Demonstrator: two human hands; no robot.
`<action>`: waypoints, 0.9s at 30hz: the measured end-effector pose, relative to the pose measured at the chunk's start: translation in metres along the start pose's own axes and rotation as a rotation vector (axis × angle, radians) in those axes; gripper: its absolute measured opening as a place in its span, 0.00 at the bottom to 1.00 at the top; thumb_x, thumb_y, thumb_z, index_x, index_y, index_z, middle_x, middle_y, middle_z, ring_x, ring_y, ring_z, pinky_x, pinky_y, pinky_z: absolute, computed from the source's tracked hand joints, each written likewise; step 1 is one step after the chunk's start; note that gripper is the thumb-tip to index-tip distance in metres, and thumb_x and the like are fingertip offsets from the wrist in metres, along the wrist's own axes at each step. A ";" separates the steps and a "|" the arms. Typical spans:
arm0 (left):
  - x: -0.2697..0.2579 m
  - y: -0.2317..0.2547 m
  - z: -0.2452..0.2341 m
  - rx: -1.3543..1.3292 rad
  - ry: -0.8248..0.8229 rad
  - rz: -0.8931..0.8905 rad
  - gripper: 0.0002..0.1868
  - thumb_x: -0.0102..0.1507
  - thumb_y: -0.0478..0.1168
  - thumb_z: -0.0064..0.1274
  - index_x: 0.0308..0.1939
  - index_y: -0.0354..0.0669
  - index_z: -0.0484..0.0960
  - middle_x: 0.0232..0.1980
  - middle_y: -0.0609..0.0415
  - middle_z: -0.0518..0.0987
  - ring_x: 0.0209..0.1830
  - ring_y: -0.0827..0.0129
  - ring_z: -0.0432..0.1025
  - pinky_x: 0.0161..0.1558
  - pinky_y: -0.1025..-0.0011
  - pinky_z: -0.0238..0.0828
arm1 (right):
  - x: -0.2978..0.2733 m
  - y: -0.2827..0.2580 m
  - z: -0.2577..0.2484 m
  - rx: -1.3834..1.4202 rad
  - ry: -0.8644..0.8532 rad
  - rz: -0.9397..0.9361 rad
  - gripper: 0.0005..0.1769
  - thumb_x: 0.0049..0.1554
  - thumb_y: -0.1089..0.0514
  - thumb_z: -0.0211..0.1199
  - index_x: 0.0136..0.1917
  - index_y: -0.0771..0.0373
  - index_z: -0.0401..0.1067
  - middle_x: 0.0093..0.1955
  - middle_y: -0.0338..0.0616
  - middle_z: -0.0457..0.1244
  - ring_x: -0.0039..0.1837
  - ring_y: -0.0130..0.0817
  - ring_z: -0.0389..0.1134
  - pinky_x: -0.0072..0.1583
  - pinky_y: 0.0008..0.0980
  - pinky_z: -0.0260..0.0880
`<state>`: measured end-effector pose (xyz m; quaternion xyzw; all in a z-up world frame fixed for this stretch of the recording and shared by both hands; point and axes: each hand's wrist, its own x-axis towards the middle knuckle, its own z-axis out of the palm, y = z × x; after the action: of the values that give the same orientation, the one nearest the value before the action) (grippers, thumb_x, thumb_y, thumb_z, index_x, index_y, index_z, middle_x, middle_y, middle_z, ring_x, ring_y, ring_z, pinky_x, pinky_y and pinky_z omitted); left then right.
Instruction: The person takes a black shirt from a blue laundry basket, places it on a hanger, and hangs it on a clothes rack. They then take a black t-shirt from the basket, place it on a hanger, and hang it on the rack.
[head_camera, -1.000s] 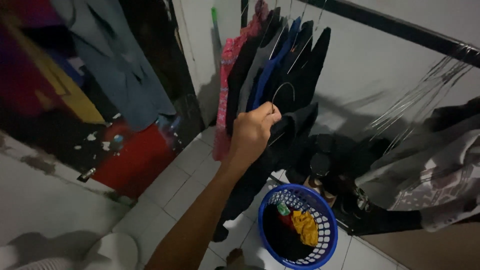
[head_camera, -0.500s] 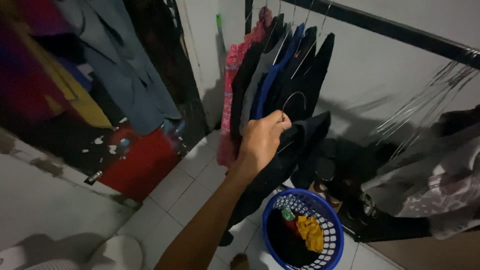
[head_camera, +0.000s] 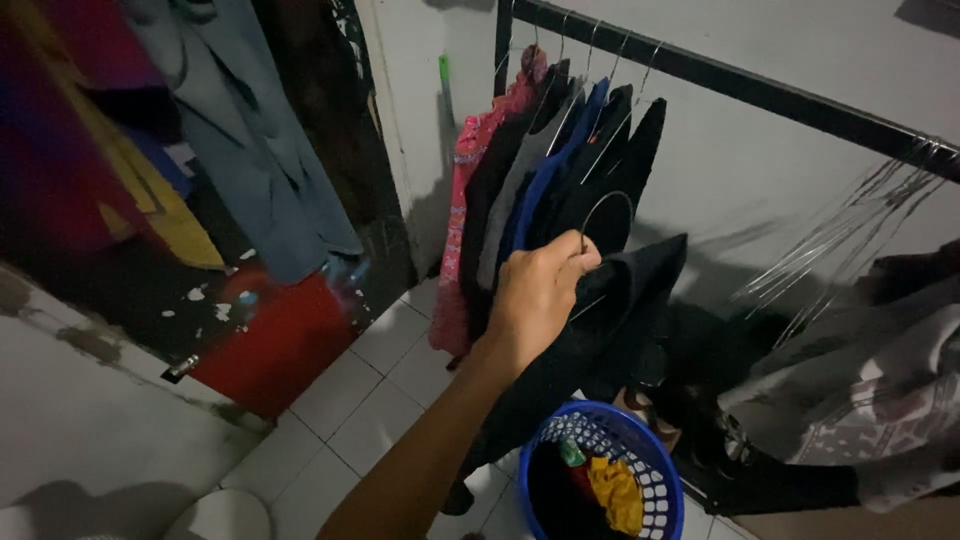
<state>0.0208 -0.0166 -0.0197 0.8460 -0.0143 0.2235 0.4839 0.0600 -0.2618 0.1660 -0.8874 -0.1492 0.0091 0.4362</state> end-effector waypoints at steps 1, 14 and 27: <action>0.002 0.001 0.001 -0.010 0.000 0.003 0.09 0.71 0.39 0.47 0.38 0.50 0.81 0.19 0.43 0.71 0.23 0.41 0.66 0.24 0.62 0.74 | 0.003 0.008 0.005 -0.001 -0.008 0.000 0.18 0.70 0.54 0.43 0.63 0.65 0.67 0.63 0.53 0.67 0.64 0.46 0.70 0.66 0.47 0.68; 0.011 0.010 0.008 0.019 0.012 0.199 0.07 0.71 0.37 0.44 0.39 0.47 0.77 0.31 0.62 0.83 0.24 0.75 0.74 0.31 0.70 0.69 | 0.022 0.121 0.056 -0.144 -0.138 -0.140 0.18 0.65 0.55 0.48 0.62 0.58 0.73 0.64 0.48 0.68 0.65 0.41 0.70 0.65 0.46 0.70; 0.023 0.000 0.005 -0.125 -0.280 -0.107 0.11 0.68 0.41 0.46 0.33 0.50 0.82 0.36 0.61 0.84 0.40 0.74 0.78 0.45 0.72 0.70 | 0.045 0.184 0.098 -0.080 -0.181 -0.099 0.22 0.63 0.61 0.50 0.70 0.59 0.67 0.70 0.50 0.63 0.72 0.44 0.64 0.68 0.47 0.67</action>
<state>0.0438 -0.0165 -0.0132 0.8366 -0.0504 0.0759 0.5403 0.1360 -0.2800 -0.0322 -0.8911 -0.2319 0.0615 0.3853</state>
